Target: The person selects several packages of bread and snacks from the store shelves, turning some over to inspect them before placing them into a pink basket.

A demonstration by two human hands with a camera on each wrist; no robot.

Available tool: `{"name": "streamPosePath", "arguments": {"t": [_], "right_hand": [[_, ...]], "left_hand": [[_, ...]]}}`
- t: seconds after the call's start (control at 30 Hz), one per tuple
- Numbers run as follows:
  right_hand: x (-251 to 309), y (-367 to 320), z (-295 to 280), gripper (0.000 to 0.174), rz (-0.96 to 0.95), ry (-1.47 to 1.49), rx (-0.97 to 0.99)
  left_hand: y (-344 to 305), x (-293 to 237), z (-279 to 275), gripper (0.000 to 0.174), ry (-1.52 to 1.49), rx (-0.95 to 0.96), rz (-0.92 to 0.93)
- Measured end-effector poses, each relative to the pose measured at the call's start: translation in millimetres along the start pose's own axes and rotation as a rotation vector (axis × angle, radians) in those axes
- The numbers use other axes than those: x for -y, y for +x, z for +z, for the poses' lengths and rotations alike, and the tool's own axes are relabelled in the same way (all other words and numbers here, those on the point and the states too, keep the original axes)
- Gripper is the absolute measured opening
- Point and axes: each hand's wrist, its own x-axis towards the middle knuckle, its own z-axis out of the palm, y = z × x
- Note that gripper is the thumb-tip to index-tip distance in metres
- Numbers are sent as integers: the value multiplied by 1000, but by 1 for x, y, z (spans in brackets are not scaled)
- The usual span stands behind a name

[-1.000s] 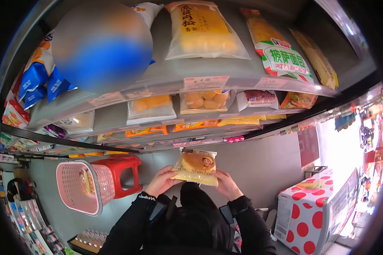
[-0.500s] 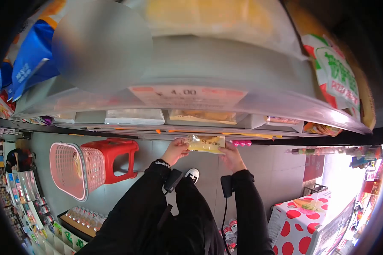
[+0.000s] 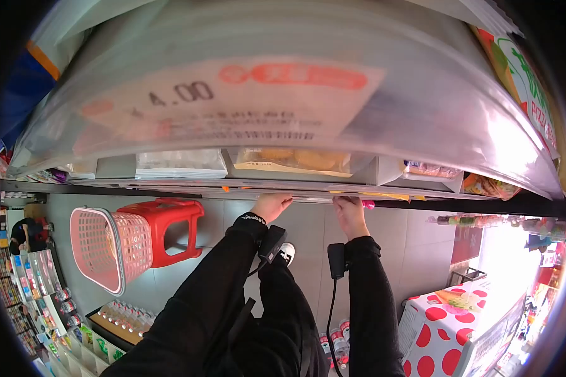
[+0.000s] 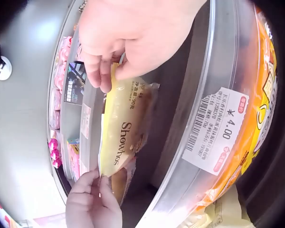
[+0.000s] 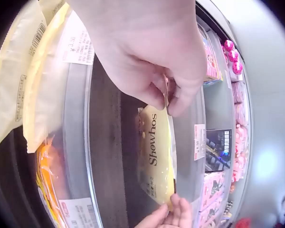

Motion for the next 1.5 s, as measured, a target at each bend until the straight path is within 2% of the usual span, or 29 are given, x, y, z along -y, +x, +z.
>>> {"name": "streamPosePath", "arguments": {"t": [0.1,0.13,0.17,0.23,0.33,0.37,0.5,0.6,0.63,0.7,0.77,0.8,0.83,0.87,0.93,0.97,1.03,1.07,1.13,1.17,1.23,1.3,1.43,1.47,1.5], "right_hand": [[-11,-13,-5,33,-52,79,18],[-19,-22,-11,34,-5,22,32],[-24,-31,-17,34,37,-36,49],[-25,-70,-4,35,146,-100,77],[-40,-113,0,31,338,-218,219],[-39,-129,8,28,399,-299,258],[-48,-164,43,25,478,-513,307],[-58,-178,80,23,444,-635,317],[-62,-182,95,23,442,-645,328],[-73,-188,130,23,344,-639,404],[-89,-191,166,22,295,-678,461],[-97,-195,184,22,251,-703,507],[-104,-200,203,22,256,-715,512],[-112,-205,224,23,281,-719,539],[-127,-219,266,24,303,-719,565],[-133,-228,286,24,313,-751,590],[-147,-241,312,24,322,-783,603],[-155,-246,321,24,320,-786,618],[-168,-255,334,24,322,-785,618],[-172,-259,338,24,321,-809,608],[-179,-265,339,24,327,-835,576],[-183,-269,335,24,306,-854,544],[-185,-280,327,24,325,-868,419],[-185,-282,325,23,332,-888,391],[-184,-284,322,23,340,-910,361]], "left_hand": [[-9,-42,-19,24,-1394,-120,-689],[-19,-39,-18,27,-1520,-190,-779],[-34,-33,-20,33,-1563,-109,-725],[-74,-34,-35,54,-1469,-124,-766],[-149,-18,-58,34,-1309,-67,-815],[-171,-21,-75,32,-1218,-54,-942],[-259,-10,-123,27,-1021,-155,-1112],[-304,-4,-164,25,-912,-239,-1122],[-316,-5,-179,25,-918,-253,-1119],[-335,-7,-213,22,-925,-296,-889],[-348,-14,-253,19,-930,-280,-845],[-354,-22,-278,20,-1016,-279,-764],[-362,-23,-297,20,-1100,-280,-679],[-373,-14,-312,20,-1107,-289,-678],[-398,10,-343,19,-1237,-480,-560],[-410,24,-355,19,-1238,-476,-560],[-430,57,-373,18,-1273,-842,-626],[-439,74,-380,18,-1277,-830,-630],[-457,111,-389,17,-1357,-1116,-864],[-467,135,-392,17,-1360,-1100,-873],[-489,192,-385,16,-1448,-1225,-1088],[-508,239,-376,15,-1363,-1180,-1181],[-515,264,-368,14,-1115,-1116,-1357],[-541,294,-354,16,-500,-584,-1013],[-537,300,-353,16,-518,-563,-1011]]}}
